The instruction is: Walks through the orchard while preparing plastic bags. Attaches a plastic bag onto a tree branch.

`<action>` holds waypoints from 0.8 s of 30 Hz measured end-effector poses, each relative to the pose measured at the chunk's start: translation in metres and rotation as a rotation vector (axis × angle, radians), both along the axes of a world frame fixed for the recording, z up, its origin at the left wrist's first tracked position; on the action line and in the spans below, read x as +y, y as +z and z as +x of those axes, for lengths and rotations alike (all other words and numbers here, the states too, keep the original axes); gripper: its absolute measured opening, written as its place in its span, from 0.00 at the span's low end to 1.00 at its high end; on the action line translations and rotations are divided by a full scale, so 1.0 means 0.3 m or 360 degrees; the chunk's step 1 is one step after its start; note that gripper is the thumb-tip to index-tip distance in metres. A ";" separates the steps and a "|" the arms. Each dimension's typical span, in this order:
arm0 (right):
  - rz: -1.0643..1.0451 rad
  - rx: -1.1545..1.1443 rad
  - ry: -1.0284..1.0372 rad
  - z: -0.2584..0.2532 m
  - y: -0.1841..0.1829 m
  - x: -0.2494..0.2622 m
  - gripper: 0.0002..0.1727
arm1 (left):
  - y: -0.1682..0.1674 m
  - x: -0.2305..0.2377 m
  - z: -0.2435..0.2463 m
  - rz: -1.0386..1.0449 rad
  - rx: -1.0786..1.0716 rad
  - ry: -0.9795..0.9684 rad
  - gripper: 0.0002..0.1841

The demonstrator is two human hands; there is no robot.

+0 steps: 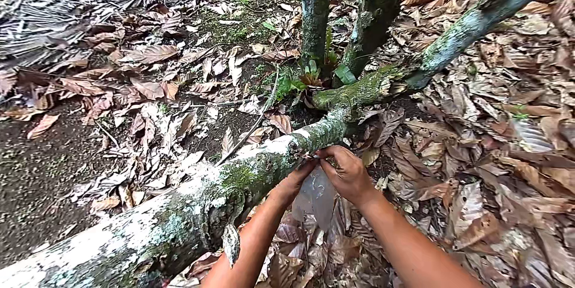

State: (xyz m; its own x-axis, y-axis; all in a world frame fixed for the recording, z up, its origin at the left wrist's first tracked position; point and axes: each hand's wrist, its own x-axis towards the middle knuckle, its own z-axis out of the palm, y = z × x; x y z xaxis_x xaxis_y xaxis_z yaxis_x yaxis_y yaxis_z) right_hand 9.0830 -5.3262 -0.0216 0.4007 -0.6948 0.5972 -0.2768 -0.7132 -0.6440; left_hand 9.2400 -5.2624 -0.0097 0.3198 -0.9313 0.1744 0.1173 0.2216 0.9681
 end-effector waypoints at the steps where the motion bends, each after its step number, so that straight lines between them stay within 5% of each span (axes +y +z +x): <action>1: -0.0003 -0.0060 -0.0059 0.010 -0.009 0.001 0.05 | -0.005 0.001 -0.005 -0.0048 -0.0079 0.0047 0.12; 9: 0.0268 -0.0450 -0.0101 0.049 -0.020 0.064 0.11 | -0.068 0.000 -0.034 -0.0330 -0.0649 0.0618 0.08; 19: 0.1180 -0.0878 0.0053 0.064 0.030 0.088 0.12 | -0.087 -0.007 -0.027 -0.0346 -0.0506 0.0537 0.08; 24: 0.1209 -0.0891 0.0072 0.068 0.035 0.076 0.10 | -0.078 -0.001 -0.022 -0.0350 -0.0511 0.0436 0.07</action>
State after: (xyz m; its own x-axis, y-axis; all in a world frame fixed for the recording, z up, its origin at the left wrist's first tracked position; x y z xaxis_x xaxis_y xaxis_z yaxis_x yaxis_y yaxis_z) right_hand 9.1036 -5.3034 -0.0112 0.2290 -0.9678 0.1050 0.2309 -0.0508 -0.9717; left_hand 9.2335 -5.2627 -0.0330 0.4463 -0.7500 0.4881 -0.2717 0.4061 0.8725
